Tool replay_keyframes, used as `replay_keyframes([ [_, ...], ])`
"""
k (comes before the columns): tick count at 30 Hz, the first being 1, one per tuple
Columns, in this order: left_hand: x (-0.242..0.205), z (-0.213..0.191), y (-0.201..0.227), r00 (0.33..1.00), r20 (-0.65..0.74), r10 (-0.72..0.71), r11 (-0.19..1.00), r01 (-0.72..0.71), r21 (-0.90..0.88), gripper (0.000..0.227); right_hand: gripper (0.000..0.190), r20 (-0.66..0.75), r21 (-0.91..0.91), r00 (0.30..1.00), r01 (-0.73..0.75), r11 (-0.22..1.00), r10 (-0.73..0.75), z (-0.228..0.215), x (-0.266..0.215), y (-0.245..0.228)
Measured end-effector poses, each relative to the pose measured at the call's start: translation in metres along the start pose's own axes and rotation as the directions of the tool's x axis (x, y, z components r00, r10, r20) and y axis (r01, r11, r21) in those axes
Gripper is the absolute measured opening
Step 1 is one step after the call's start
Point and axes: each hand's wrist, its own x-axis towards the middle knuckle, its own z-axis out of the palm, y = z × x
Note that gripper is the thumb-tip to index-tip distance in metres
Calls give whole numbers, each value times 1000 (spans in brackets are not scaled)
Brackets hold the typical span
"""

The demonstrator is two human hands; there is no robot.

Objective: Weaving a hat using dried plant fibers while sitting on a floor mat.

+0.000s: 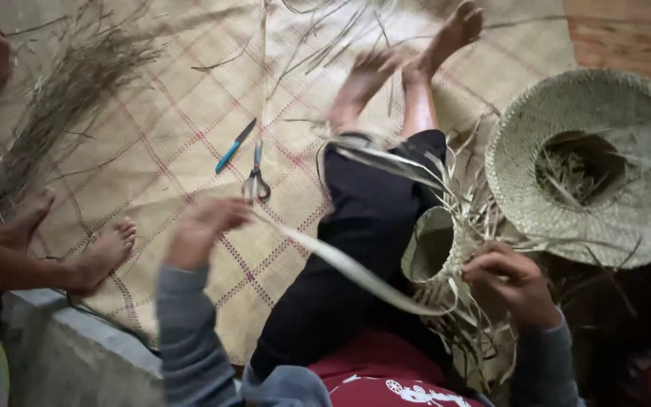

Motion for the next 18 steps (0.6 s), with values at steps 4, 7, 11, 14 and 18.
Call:
replay_keyframes([
  [4, 4, 40, -6, 996, -73, -53, 901, 79, 427, 22, 16, 8, 2, 1000, 8, 1000, -8, 0, 6, 10],
  [7, 24, 22, -39, 984, -177, 5, 926, 63, 373, 20, 18, -7, -44, 1000, -10, 999, 10, -2, 10, 6],
  [11, 49, -29, -112, 999, -49, -25, 880, 45, 473, 28, 19, -35, -103, 999, -36, 994, 33, -7, 11, 1],
  [14, 49, -65, -144, 970, -25, -242, 862, 226, 454, 41, 19, -32, -29, 995, -97, 995, 96, -1, 14, -10],
  [18, 39, -88, -133, 968, -5, -253, 883, 233, 408, 34, 24, -12, -127, 987, -158, 979, 158, 10, 19, -17],
])
